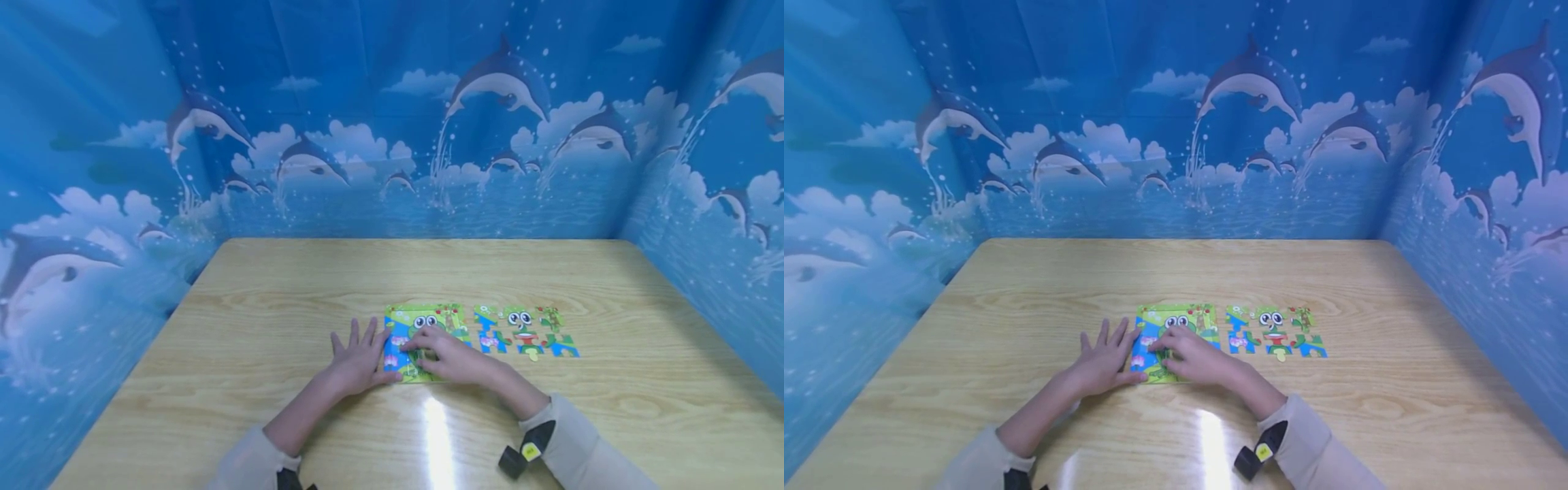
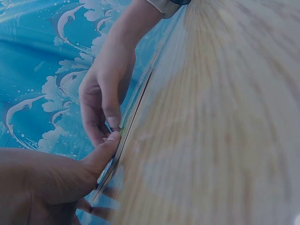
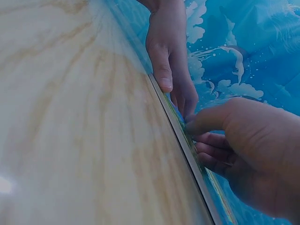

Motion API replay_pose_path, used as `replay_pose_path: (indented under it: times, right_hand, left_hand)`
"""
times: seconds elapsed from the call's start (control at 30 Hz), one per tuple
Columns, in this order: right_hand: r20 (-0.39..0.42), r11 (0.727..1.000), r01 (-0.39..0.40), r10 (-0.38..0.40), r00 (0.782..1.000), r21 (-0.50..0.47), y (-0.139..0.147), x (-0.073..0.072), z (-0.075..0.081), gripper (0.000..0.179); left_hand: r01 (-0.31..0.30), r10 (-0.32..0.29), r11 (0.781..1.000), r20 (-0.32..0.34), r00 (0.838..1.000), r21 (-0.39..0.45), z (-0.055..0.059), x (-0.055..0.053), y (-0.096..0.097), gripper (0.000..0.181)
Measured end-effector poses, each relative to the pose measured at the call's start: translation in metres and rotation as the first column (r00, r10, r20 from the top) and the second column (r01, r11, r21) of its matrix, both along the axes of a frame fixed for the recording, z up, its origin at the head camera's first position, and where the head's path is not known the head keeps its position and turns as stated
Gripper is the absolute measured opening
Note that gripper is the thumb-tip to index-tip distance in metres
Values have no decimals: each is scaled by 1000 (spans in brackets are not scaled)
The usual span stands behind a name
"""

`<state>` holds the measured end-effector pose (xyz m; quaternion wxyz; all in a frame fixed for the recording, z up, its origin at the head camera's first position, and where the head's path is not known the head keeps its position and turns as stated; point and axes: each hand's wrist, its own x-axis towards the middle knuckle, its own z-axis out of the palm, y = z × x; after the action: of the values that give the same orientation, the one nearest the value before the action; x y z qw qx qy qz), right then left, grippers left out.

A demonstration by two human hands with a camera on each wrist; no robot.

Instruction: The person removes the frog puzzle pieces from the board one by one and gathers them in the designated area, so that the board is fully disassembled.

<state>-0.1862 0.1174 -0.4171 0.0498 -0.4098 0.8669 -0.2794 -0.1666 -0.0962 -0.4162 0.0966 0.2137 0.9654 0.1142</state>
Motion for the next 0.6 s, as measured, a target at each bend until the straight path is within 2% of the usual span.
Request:
replay_pose_path:
  times: [0.3, 0.6]
  right_hand:
    - [-8, 1000, 17, -17, 1000, -10, -1, -2, -2, 29]
    - [-107, 998, 49, -54, 993, -46, -3, -2, -6, 25]
  left_hand:
    - [-4, 4, 1000, 0, 1000, 2, -1, -1, 0, 88]
    - [1, -1, 1000, -1, 1000, 7, -1, -1, 0, 88]
